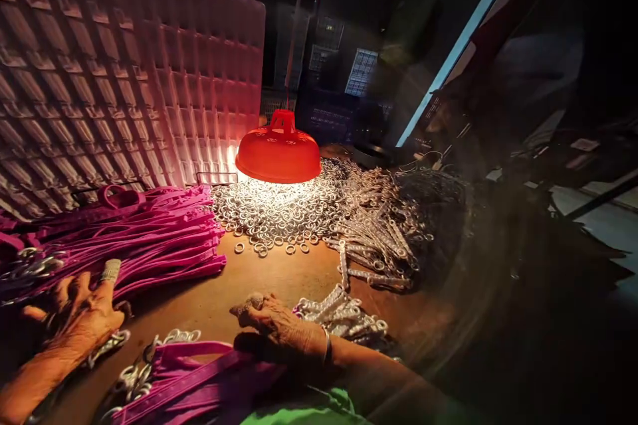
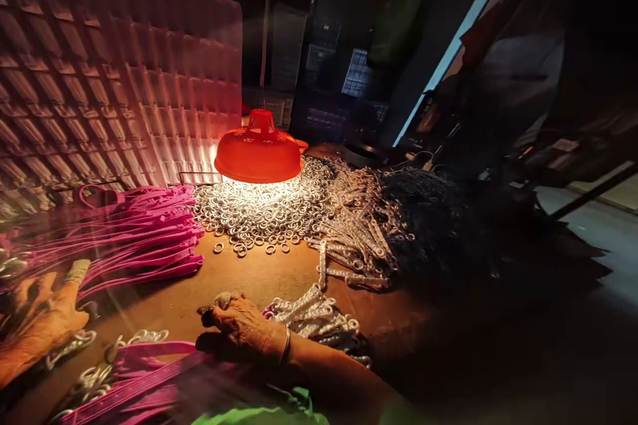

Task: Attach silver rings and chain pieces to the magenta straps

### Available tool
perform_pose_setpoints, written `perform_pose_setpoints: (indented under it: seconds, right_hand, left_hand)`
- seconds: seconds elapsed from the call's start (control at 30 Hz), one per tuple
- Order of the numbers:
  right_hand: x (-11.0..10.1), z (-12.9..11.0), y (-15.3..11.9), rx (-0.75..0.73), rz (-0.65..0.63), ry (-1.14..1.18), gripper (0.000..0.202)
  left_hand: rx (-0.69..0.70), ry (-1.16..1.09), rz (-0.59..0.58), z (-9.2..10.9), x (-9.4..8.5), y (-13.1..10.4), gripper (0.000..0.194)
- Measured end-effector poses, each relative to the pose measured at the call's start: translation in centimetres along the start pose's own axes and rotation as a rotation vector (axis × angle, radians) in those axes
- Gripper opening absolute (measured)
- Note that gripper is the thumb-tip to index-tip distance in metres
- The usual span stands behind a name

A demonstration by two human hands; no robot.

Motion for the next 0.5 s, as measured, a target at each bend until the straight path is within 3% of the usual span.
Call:
perform_pose_setpoints:
  seconds: [0.07, 0.13, 0.2, 0.27, 0.33, 0.37, 0.5]
  right_hand:
    - [-3.6, 1.1, -1.6, 0.021, 0.196, 0.028, 0.024]
    - [-7.2, 3.3, -4.3, 0.138, 0.37, -0.013, 0.02]
    - [-9.7, 6.8, -7.3, 0.37, 0.424, -0.096, 0.023]
    - [-11.7, 10.5, -10.4, 0.63, 0.471, -0.223, 0.024]
    - [-12.5, 13.5, -12.7, 0.83, 0.441, -0.33, 0.025]
    - [-12.3, 14.6, -13.2, 0.882, 0.363, -0.344, 0.023]
    - [-11.4, 16.1, -14.2, 0.906, 0.241, -0.384, 0.016]
  left_hand:
    - [0.05, -0.067, 0.093, 1.2, -1.0, -0.1, 0.058]
    - [0.113, -0.157, 0.17, 3.1, -3.3, -0.6, 0.054]
    - [0.209, -0.223, 0.157, 5.9, -5.7, -1.3, 0.048]
    - [0.287, -0.268, 0.05, 8.7, -6.8, -1.7, 0.043]
    - [0.37, -0.304, -0.057, 11.1, -6.6, -1.8, 0.047]
    - [0.378, -0.309, -0.107, 11.9, -6.1, -1.8, 0.049]
    - [0.374, -0.305, -0.197, 13.5, -3.5, -1.4, 0.052]
Point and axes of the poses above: each hand's wrist, its own y-axis towards the middle knuckle, its own x-axis out of the palm, z = x × y, the point moved 7 cm from there along y, towards the middle knuckle, and after that the axes turned 11 degrees about y, right-handed, at the moved point
